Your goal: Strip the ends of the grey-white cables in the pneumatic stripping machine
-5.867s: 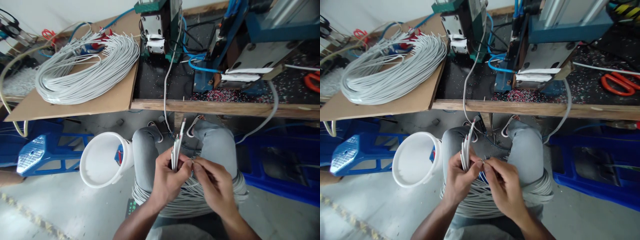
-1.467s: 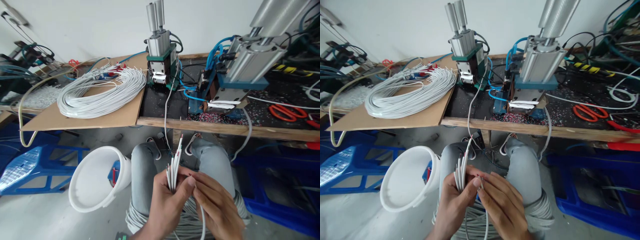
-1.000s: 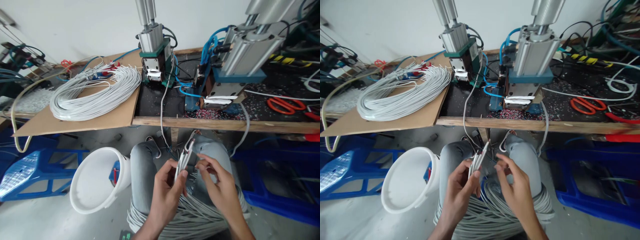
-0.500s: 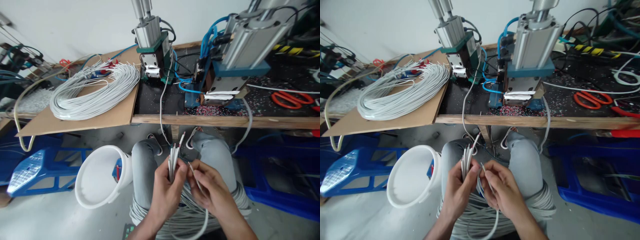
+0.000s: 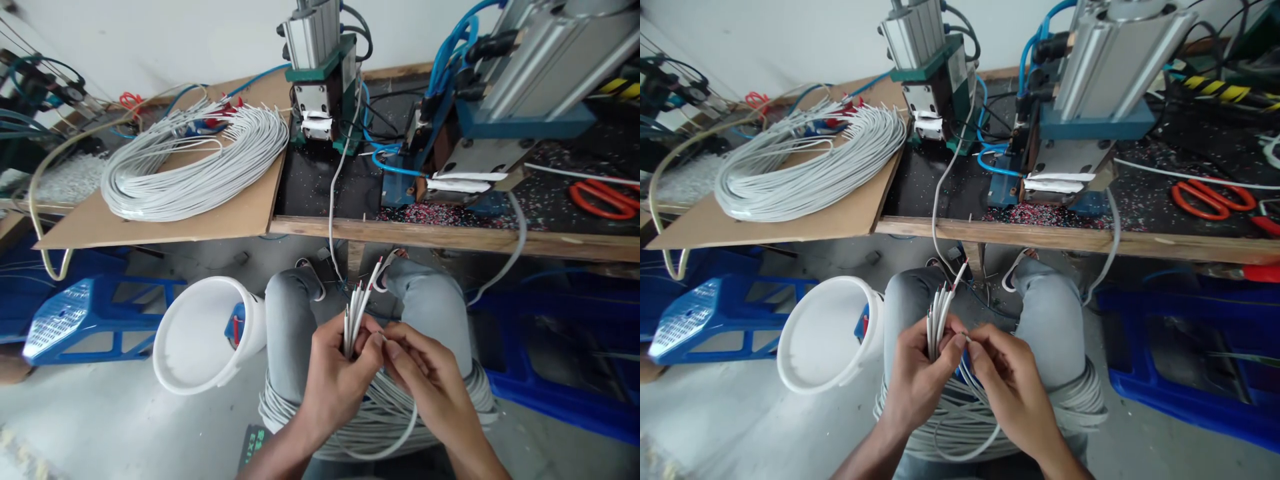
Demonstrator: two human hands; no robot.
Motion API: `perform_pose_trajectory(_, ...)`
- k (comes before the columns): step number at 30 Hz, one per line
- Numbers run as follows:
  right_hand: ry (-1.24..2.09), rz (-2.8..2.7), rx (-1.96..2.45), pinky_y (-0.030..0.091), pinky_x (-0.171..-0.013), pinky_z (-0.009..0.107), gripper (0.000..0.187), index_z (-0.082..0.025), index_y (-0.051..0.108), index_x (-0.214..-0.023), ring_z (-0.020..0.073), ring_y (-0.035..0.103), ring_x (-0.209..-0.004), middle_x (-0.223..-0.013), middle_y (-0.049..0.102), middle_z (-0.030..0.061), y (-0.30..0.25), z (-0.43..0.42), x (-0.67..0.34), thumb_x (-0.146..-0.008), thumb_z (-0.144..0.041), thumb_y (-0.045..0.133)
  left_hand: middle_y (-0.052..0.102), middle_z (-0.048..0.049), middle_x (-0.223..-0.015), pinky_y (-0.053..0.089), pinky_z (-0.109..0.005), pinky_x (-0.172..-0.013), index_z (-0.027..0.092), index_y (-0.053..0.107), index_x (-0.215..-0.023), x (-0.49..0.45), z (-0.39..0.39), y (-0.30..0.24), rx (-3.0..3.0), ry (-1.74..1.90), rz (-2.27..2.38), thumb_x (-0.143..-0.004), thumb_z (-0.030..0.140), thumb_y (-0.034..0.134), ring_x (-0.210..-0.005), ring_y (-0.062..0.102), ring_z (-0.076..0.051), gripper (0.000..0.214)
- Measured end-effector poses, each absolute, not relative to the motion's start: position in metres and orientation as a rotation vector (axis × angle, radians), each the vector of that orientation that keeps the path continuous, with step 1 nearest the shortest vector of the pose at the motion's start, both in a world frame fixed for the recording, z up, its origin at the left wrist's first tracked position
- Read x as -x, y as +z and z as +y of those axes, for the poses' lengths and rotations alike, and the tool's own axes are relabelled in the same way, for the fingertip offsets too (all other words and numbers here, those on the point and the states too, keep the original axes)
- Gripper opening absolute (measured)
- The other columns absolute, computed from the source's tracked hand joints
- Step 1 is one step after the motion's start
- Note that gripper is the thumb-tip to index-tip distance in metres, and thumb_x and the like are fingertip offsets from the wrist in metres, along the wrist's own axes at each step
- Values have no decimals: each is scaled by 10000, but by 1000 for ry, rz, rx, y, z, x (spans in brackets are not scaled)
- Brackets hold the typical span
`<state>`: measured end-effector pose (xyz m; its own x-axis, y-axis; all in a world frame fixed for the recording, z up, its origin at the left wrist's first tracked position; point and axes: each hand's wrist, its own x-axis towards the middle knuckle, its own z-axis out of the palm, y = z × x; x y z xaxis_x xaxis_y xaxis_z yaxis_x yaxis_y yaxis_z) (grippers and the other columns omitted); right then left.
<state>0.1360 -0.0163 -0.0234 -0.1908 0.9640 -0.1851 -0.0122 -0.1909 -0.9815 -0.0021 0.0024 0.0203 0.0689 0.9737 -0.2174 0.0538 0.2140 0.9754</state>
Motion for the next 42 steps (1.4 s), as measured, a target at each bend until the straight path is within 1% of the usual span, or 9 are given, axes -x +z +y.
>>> perform_pose_trajectory(4,1184,-1601,1227,370,-517,235,94,-246,615,-909,87,501,-550,-696,573,-44,-17,-12,-142,-928,-284,532,302,76,-571,274,-220,-507,167,569,-723,4,3,21,-1149,948,1317,-832,142,566,-539,283,-91,112)
perform_pose_trajectory(8,751,-2051,1199,415,-608,269,73,-243,584,-945,110,583,-619,-743,608,-33,-10,-10,-156,-923,-196,531,308,88,-561,241,-215,-484,169,580,-755,16,6,17,-1190,779,1250,-774,82,569,-522,256,-80,90)
perform_pose_trajectory(10,675,-2194,1170,417,-642,285,84,-242,579,-948,120,598,-640,-734,609,-36,-7,-9,-163,-924,-179,529,313,91,-557,221,-215,-470,165,587,-753,20,9,15,-1199,670,1170,-754,78,591,-515,247,-75,87)
perform_pose_trajectory(16,1082,-1954,1182,387,-540,268,112,-249,604,-906,114,545,-569,-671,576,-47,-7,-3,-168,-933,-200,507,313,92,-535,208,-217,-445,164,557,-690,16,11,11,-1148,765,1203,-768,114,600,-495,243,-71,103)
perform_pose_trajectory(20,1346,-1851,1130,386,-554,276,156,-244,632,-854,124,546,-595,-684,599,-32,-14,-2,-167,-931,-224,498,318,101,-527,202,-208,-429,169,553,-706,19,12,9,-1177,661,1125,-740,83,597,-473,237,-64,103)
perform_pose_trajectory(26,1460,-1040,1191,277,-423,242,181,-225,683,-934,81,362,-458,-544,444,-62,-41,-23,-132,-902,-349,556,346,81,-551,309,-201,-494,171,545,-693,-1,1,2,-1037,1050,1225,-833,158,609,-509,315,-77,155)
perform_pose_trajectory(29,1466,-677,1201,236,-389,216,219,-211,678,-895,64,316,-431,-518,420,-72,-52,-34,-111,-891,-400,569,410,64,-580,351,-209,-483,173,571,-735,-13,-9,-8,-888,1147,1279,-873,219,616,-497,398,-84,153)
perform_pose_trajectory(36,1493,-531,1184,226,-384,197,247,-194,629,-751,53,311,-430,-506,403,-79,-52,-35,-103,-843,-423,642,507,57,-526,420,-222,-416,178,560,-767,-12,-13,-15,-815,1105,1213,-900,270,633,-414,513,-112,177)
perform_pose_trajectory(42,1480,-512,1192,243,-402,192,231,-206,658,-836,55,308,-445,-519,374,-86,-50,-38,-100,-845,-436,648,588,43,-547,483,-206,-436,171,555,-849,-8,-10,-11,-724,1050,1082,-901,301,653,-431,557,-108,171)
